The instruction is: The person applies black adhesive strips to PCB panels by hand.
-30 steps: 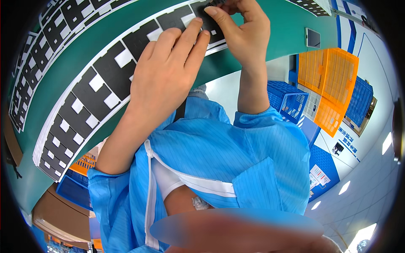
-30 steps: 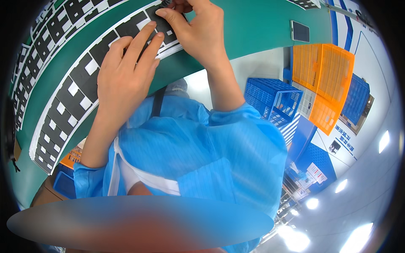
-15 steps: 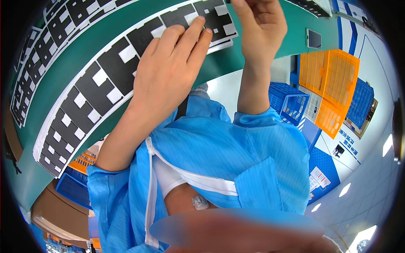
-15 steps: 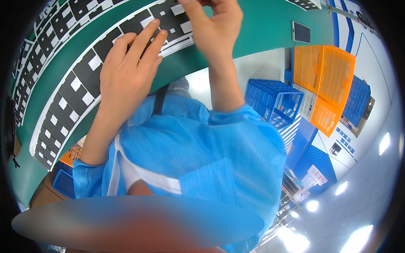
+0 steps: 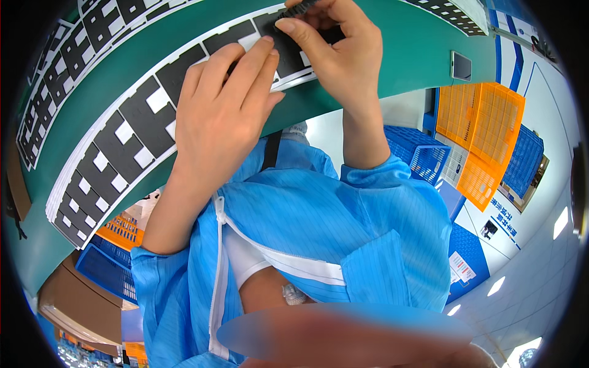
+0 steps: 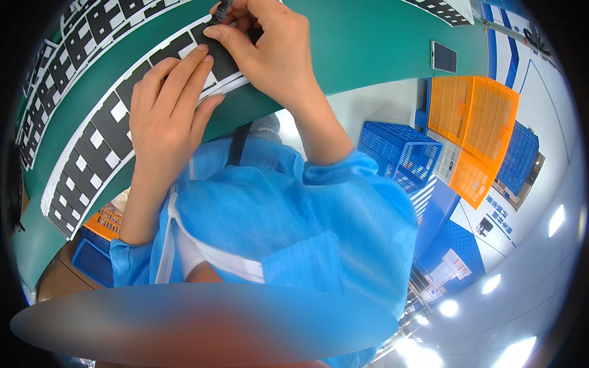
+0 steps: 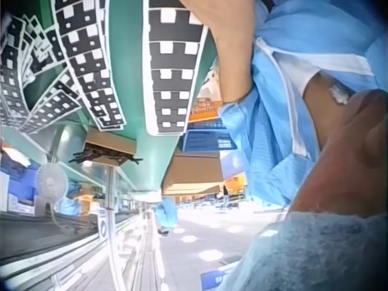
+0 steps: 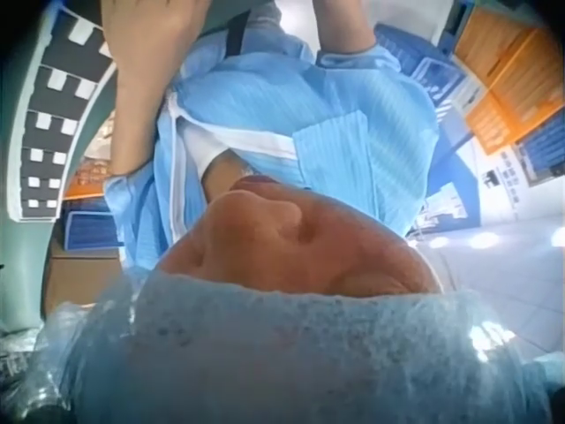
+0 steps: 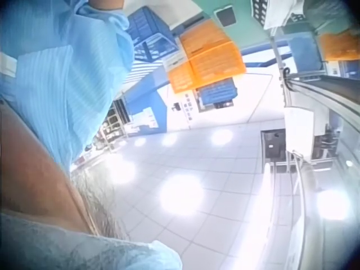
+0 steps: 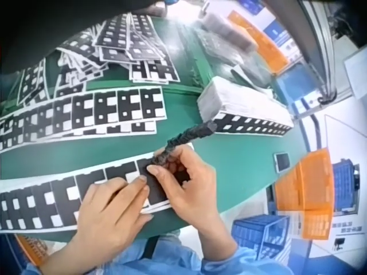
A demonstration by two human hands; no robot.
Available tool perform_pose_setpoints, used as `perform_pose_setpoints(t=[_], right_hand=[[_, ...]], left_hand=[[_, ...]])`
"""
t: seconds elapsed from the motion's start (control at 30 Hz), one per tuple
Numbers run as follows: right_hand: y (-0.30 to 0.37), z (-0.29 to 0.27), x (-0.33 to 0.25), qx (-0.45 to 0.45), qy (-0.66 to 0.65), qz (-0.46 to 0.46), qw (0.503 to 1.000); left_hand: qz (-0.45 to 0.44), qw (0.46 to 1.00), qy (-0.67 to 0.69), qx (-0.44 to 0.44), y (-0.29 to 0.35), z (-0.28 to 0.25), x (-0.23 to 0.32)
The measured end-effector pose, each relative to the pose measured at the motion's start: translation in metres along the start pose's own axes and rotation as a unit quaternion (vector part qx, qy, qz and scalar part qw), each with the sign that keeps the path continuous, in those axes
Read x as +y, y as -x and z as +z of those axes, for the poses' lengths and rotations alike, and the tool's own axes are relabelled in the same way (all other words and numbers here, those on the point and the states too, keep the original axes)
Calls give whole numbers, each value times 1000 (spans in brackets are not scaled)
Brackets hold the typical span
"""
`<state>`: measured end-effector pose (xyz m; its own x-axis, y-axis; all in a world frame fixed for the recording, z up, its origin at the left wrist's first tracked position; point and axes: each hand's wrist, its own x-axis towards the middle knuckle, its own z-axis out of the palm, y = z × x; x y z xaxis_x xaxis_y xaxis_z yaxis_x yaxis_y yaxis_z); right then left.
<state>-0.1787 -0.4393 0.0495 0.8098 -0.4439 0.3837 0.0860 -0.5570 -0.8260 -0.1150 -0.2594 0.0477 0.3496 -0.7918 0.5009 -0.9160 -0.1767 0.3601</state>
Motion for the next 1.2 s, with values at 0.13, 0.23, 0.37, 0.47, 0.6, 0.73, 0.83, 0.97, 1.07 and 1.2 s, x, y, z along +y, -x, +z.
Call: perform_pose_setpoints(t=[0.13, 0.23, 0.37, 0.47, 0.6, 0.73, 0.83, 0.97, 1.07, 1.2], right_hand=[[0, 2, -22, -26, 123, 68, 990], [0, 0, -19, -55, 208, -10, 976], [7, 0, -14, 96, -172, 183, 963], [16, -8, 23, 54, -271, -50, 960], [31, -26, -3, -18, -19, 37, 999], [33, -22, -12, -49, 84, 15, 995], [33, -17, -12, -15, 63, 53, 996], [31, -16, -14, -32, 101, 4, 994], [29, -14, -19, 109, -210, 116, 965], [25, -13, -31, 128, -186, 164, 960]], left_hand=[[-2, 1000, -1, 2, 1, 1, -2], [-4, 1000, 6, 4, 1, 0, -1], [-10, 1000, 21, 2, 1, -1, -1], [-8, 1000, 27, 7, 0, 0, -1], [-26, 999, 30, -16, 1, -4, -1], [-12, 999, 31, 9, 1, 1, -4], [-12, 999, 37, 8, 0, 2, -3], [-12, 999, 37, 10, 1, 0, -3], [-14, 999, 40, 7, 2, -1, -4], [-9, 999, 30, 15, 2, -3, -1]])
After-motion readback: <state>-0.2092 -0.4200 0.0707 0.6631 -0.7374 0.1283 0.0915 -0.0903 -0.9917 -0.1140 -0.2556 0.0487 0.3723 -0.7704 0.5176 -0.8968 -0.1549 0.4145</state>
